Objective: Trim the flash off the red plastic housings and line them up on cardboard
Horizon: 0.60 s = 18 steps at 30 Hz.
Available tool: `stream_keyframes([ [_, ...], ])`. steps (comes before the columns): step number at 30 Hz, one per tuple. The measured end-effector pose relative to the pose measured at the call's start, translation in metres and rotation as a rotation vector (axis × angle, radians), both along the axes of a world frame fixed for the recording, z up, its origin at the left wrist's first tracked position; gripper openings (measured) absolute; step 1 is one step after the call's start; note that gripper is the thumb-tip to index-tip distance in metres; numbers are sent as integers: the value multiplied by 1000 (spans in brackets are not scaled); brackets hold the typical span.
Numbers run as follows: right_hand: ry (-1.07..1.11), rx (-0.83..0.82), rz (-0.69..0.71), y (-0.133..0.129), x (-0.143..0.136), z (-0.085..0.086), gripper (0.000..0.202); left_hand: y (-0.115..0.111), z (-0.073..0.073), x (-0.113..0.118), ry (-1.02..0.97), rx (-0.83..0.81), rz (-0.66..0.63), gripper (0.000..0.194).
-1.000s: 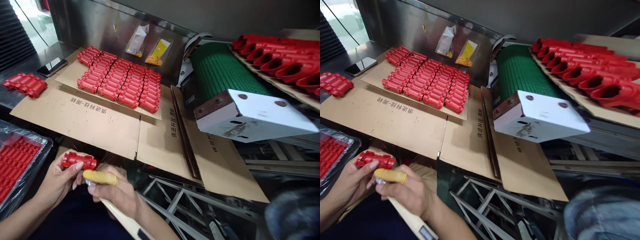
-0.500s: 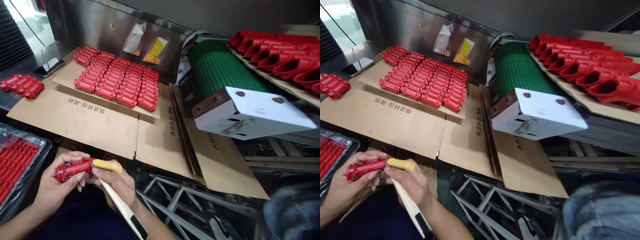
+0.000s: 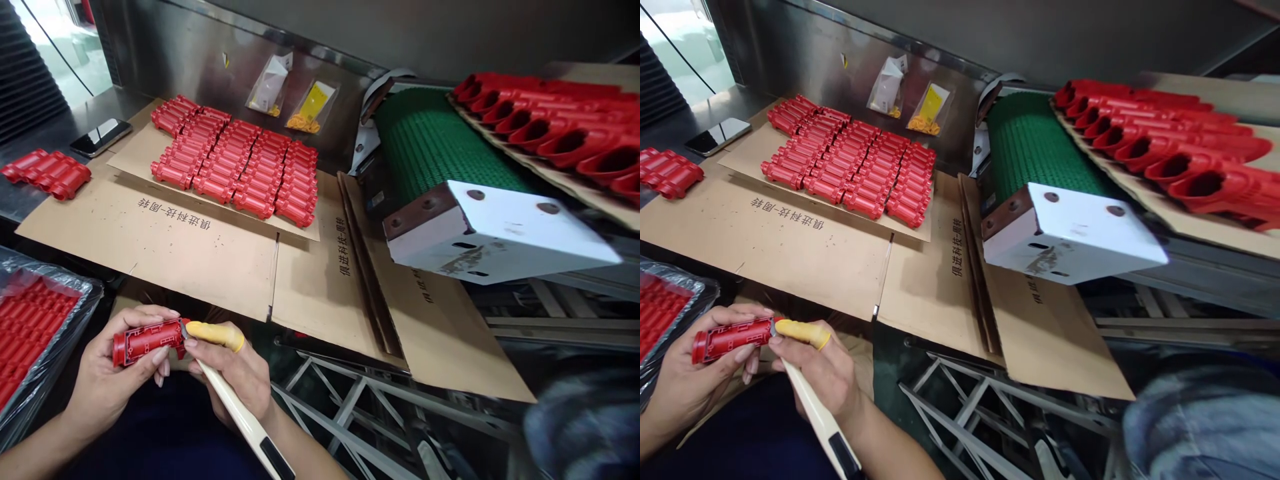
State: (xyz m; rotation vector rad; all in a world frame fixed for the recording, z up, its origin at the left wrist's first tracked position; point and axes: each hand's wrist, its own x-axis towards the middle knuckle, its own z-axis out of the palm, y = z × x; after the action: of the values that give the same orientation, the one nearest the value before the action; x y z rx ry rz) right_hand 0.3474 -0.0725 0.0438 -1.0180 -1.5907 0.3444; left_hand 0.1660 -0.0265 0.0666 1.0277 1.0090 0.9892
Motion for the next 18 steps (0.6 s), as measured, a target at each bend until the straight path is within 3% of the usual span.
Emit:
stream_keyframes([
  [4, -19, -33, 21, 0, 2, 2, 34, -1, 0, 0, 58, 42, 30, 18],
  [9, -240, 30, -2, 5, 1, 0, 31, -1, -1, 0, 83, -20, 66, 21],
  [12, -96, 55, -54, 3, -4, -1, 29, 0, 1, 1, 15, -115, 51, 21],
  [15, 131, -100, -102, -4, -8, -2, 21, 1, 4, 3, -45, -150, 33, 23],
  [18, -2, -146, -98, -7, -6, -2, 26, 4, 3, 2, -62, -161, 7, 25],
])
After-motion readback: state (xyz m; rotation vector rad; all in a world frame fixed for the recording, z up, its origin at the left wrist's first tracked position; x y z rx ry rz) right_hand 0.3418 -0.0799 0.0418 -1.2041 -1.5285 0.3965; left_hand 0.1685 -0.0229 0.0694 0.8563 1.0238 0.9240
